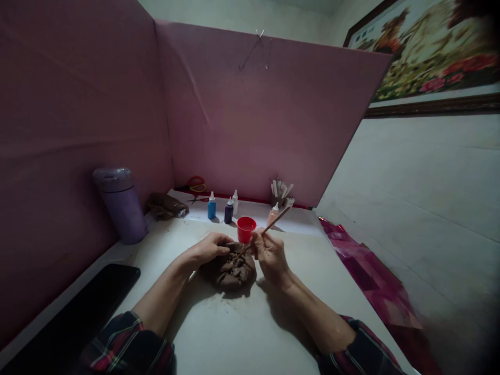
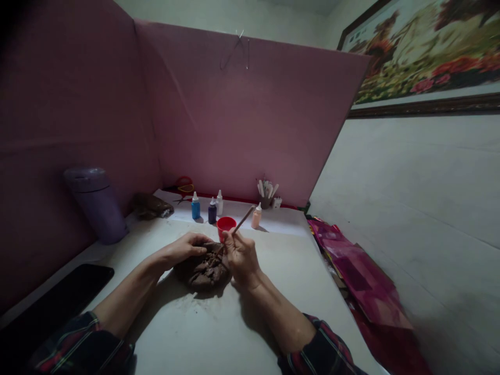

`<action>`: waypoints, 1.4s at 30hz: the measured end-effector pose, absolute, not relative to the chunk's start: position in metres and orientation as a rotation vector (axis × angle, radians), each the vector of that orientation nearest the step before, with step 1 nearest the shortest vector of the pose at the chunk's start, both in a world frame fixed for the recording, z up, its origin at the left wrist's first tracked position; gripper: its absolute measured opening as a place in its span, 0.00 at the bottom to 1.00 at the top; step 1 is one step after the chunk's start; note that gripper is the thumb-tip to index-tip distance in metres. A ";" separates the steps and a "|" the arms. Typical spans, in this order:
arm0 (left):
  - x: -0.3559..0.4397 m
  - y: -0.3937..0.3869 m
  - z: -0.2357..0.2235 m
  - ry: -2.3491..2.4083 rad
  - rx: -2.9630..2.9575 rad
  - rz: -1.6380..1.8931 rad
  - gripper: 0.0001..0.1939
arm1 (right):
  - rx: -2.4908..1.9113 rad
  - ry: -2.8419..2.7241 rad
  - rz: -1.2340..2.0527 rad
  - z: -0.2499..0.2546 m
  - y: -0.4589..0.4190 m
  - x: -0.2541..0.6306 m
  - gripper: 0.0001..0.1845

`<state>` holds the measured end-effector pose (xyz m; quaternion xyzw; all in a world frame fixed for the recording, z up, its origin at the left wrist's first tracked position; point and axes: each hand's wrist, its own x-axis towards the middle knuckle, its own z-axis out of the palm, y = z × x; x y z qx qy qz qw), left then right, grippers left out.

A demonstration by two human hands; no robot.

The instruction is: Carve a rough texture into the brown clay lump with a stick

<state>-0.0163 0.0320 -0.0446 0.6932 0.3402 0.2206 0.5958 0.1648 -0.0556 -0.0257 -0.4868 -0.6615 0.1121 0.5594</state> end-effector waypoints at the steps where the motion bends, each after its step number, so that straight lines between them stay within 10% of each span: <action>1: -0.016 0.031 -0.044 0.792 1.607 0.517 0.16 | -1.159 -1.603 0.239 -0.027 -0.056 0.163 0.21; 42: -0.016 0.027 -0.039 0.787 1.613 0.522 0.15 | -1.053 -1.648 0.391 -0.032 -0.062 0.155 0.15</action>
